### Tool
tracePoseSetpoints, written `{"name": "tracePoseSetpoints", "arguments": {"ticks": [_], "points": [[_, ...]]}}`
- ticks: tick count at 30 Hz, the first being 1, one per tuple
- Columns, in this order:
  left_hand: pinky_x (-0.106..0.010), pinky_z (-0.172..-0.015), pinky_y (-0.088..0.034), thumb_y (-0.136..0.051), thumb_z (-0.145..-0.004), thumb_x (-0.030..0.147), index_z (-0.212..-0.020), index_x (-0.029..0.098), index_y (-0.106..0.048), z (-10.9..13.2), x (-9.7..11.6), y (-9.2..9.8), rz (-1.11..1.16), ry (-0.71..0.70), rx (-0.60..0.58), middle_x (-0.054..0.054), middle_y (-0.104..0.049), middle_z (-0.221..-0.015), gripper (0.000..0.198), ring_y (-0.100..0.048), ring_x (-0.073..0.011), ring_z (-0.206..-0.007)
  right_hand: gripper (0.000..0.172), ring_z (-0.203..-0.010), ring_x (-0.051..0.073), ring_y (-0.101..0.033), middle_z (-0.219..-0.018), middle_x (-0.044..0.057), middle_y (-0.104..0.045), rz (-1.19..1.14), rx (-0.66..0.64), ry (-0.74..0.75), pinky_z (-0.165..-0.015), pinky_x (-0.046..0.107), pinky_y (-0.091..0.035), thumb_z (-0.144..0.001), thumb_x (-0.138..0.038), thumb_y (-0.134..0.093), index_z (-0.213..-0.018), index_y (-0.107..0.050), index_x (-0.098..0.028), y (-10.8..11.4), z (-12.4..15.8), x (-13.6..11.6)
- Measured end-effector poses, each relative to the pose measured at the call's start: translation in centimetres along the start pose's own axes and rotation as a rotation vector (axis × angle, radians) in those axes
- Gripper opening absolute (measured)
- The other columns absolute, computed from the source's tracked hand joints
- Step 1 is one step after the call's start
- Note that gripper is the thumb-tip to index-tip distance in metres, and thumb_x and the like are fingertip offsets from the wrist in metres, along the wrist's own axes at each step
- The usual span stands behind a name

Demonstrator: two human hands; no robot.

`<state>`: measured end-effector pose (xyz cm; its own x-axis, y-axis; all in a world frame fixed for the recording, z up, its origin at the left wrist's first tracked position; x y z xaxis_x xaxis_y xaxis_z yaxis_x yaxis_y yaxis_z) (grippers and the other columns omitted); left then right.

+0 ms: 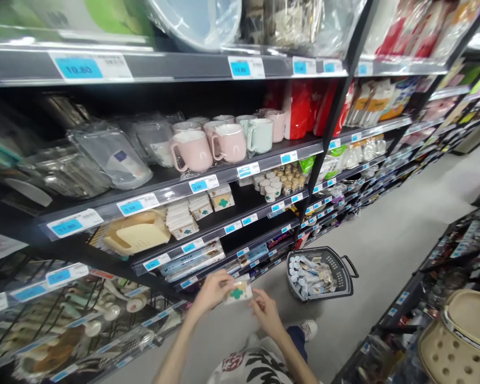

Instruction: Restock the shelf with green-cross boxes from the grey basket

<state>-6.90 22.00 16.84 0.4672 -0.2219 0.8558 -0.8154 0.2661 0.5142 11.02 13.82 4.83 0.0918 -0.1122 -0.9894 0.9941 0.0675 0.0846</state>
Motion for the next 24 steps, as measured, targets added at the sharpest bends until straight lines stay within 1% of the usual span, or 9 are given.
{"name": "tracePoseSetpoints", "arguments": {"ticks": [2, 5, 7, 9, 12, 15, 20, 22, 24], "points": [[-0.032, -0.073, -0.045, -0.074, -0.076, 0.025, -0.079, 0.027, -0.081, -3.6, 2.0, 3.4, -0.050, -0.071, 0.094, -0.006, -0.070, -0.079, 0.008, -0.063, -0.0223, -0.075, 0.046, -0.060, 0.021, -0.066, -0.075, 0.007, -0.075, -0.003, 0.005, -0.024, -0.061, 0.032, -0.049, -0.090, -0.057, -0.061, -0.111, -0.067, -0.017, 0.8, -0.2, 0.7], [-0.032, -0.078, -0.047, -0.071, -0.080, 0.029, -0.085, 0.024, -0.080, -9.3, 4.6, 8.5, -0.211, -0.152, 0.286, -0.005, -0.071, -0.083, 0.012, -0.063, -0.0221, -0.079, 0.042, -0.059, 0.020, -0.066, -0.072, 0.007, -0.074, -0.006, 0.007, -0.044, -0.060, 0.032, -0.048, -0.088, -0.057, -0.062, -0.101, -0.069, -0.018, 1.9, 0.3, 1.4], [-0.033, -0.084, -0.049, -0.069, -0.082, 0.029, -0.091, 0.020, -0.080, -13.1, 5.7, 10.8, -0.311, -0.175, 0.354, -0.007, -0.073, -0.091, 0.016, -0.065, -0.0233, -0.085, 0.042, -0.058, 0.020, -0.065, -0.072, 0.007, -0.075, -0.011, 0.019, -0.067, -0.058, 0.031, -0.048, -0.087, -0.057, -0.062, -0.097, -0.069, -0.017, 2.5, 1.0, 2.0], [-0.035, -0.091, -0.050, -0.068, -0.083, 0.027, -0.095, 0.017, -0.079, -16.6, 5.8, 12.1, -0.393, -0.150, 0.386, -0.010, -0.075, -0.098, 0.019, -0.067, -0.0259, -0.092, 0.042, -0.058, 0.020, -0.065, -0.072, 0.007, -0.075, -0.012, 0.036, -0.092, -0.057, 0.030, -0.047, -0.085, -0.058, -0.062, -0.095, -0.068, -0.017, 3.1, 1.6, 2.6], [-0.037, -0.103, -0.048, -0.064, -0.086, 0.022, -0.104, 0.014, -0.078, -20.7, 5.2, 12.8, -0.480, -0.127, 0.385, -0.014, -0.074, -0.114, 0.024, -0.065, -0.0295, -0.111, 0.045, -0.057, 0.020, -0.065, -0.071, 0.007, -0.074, -0.016, 0.061, -0.116, -0.056, 0.030, -0.047, -0.083, -0.062, -0.063, -0.093, -0.068, -0.018, 3.8, 2.1, 3.2], [-0.037, -0.106, -0.047, -0.056, -0.090, 0.019, -0.113, 0.014, -0.076, -22.9, 4.3, 12.9, -0.552, -0.141, 0.383, -0.014, -0.071, -0.123, 0.030, -0.063, -0.0294, -0.117, 0.052, -0.056, 0.020, -0.065, -0.071, 0.008, -0.074, -0.016, 0.105, -0.119, -0.056, 0.030, -0.047, -0.082, -0.068, -0.062, -0.091, -0.069, -0.018, 4.6, 2.1, 3.6], [-0.037, -0.098, -0.049, -0.051, -0.096, 0.023, -0.134, 0.020, -0.067, -24.3, 2.9, 13.1, -0.721, -0.077, 0.407, -0.013, -0.068, -0.126, 0.041, -0.064, -0.0295, -0.113, 0.064, -0.057, 0.021, -0.065, -0.071, 0.008, -0.074, -0.028, 0.197, -0.130, -0.054, 0.031, -0.047, -0.080, -0.080, -0.057, -0.089, -0.069, -0.018, 6.3, 2.1, 4.8], [-0.041, -0.098, -0.047, -0.050, -0.096, 0.025, -0.132, 0.018, -0.068, -24.6, 2.9, 13.2, -0.814, -0.056, 0.406, -0.016, -0.068, -0.124, 0.041, -0.063, -0.0323, -0.112, 0.064, -0.057, 0.021, -0.065, -0.072, 0.008, -0.074, -0.024, 0.208, -0.125, -0.055, 0.031, -0.047, -0.080, -0.080, -0.058, -0.088, -0.069, -0.018, 6.7, 2.1, 5.0], [-0.046, -0.102, -0.043, -0.050, -0.096, 0.025, -0.128, 0.014, -0.069, -24.7, 3.4, 13.3, -0.889, -0.066, 0.419, -0.019, -0.067, -0.124, 0.039, -0.059, -0.0359, -0.116, 0.063, -0.057, 0.021, -0.065, -0.072, 0.008, -0.074, -0.021, 0.208, -0.121, -0.055, 0.031, -0.047, -0.081, -0.080, -0.057, -0.088, -0.068, -0.018, 6.8, 2.0, 5.1]]}}
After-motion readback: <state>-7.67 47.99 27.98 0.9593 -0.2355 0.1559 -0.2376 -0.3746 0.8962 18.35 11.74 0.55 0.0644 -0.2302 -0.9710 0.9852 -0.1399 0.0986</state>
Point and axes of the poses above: each hand's wrist, its own z-axis away from the middle knuckle, its own y-axis out of the back of the hand, x = y × z, the point moved 10 cm from there along -z, towards the middle knuckle
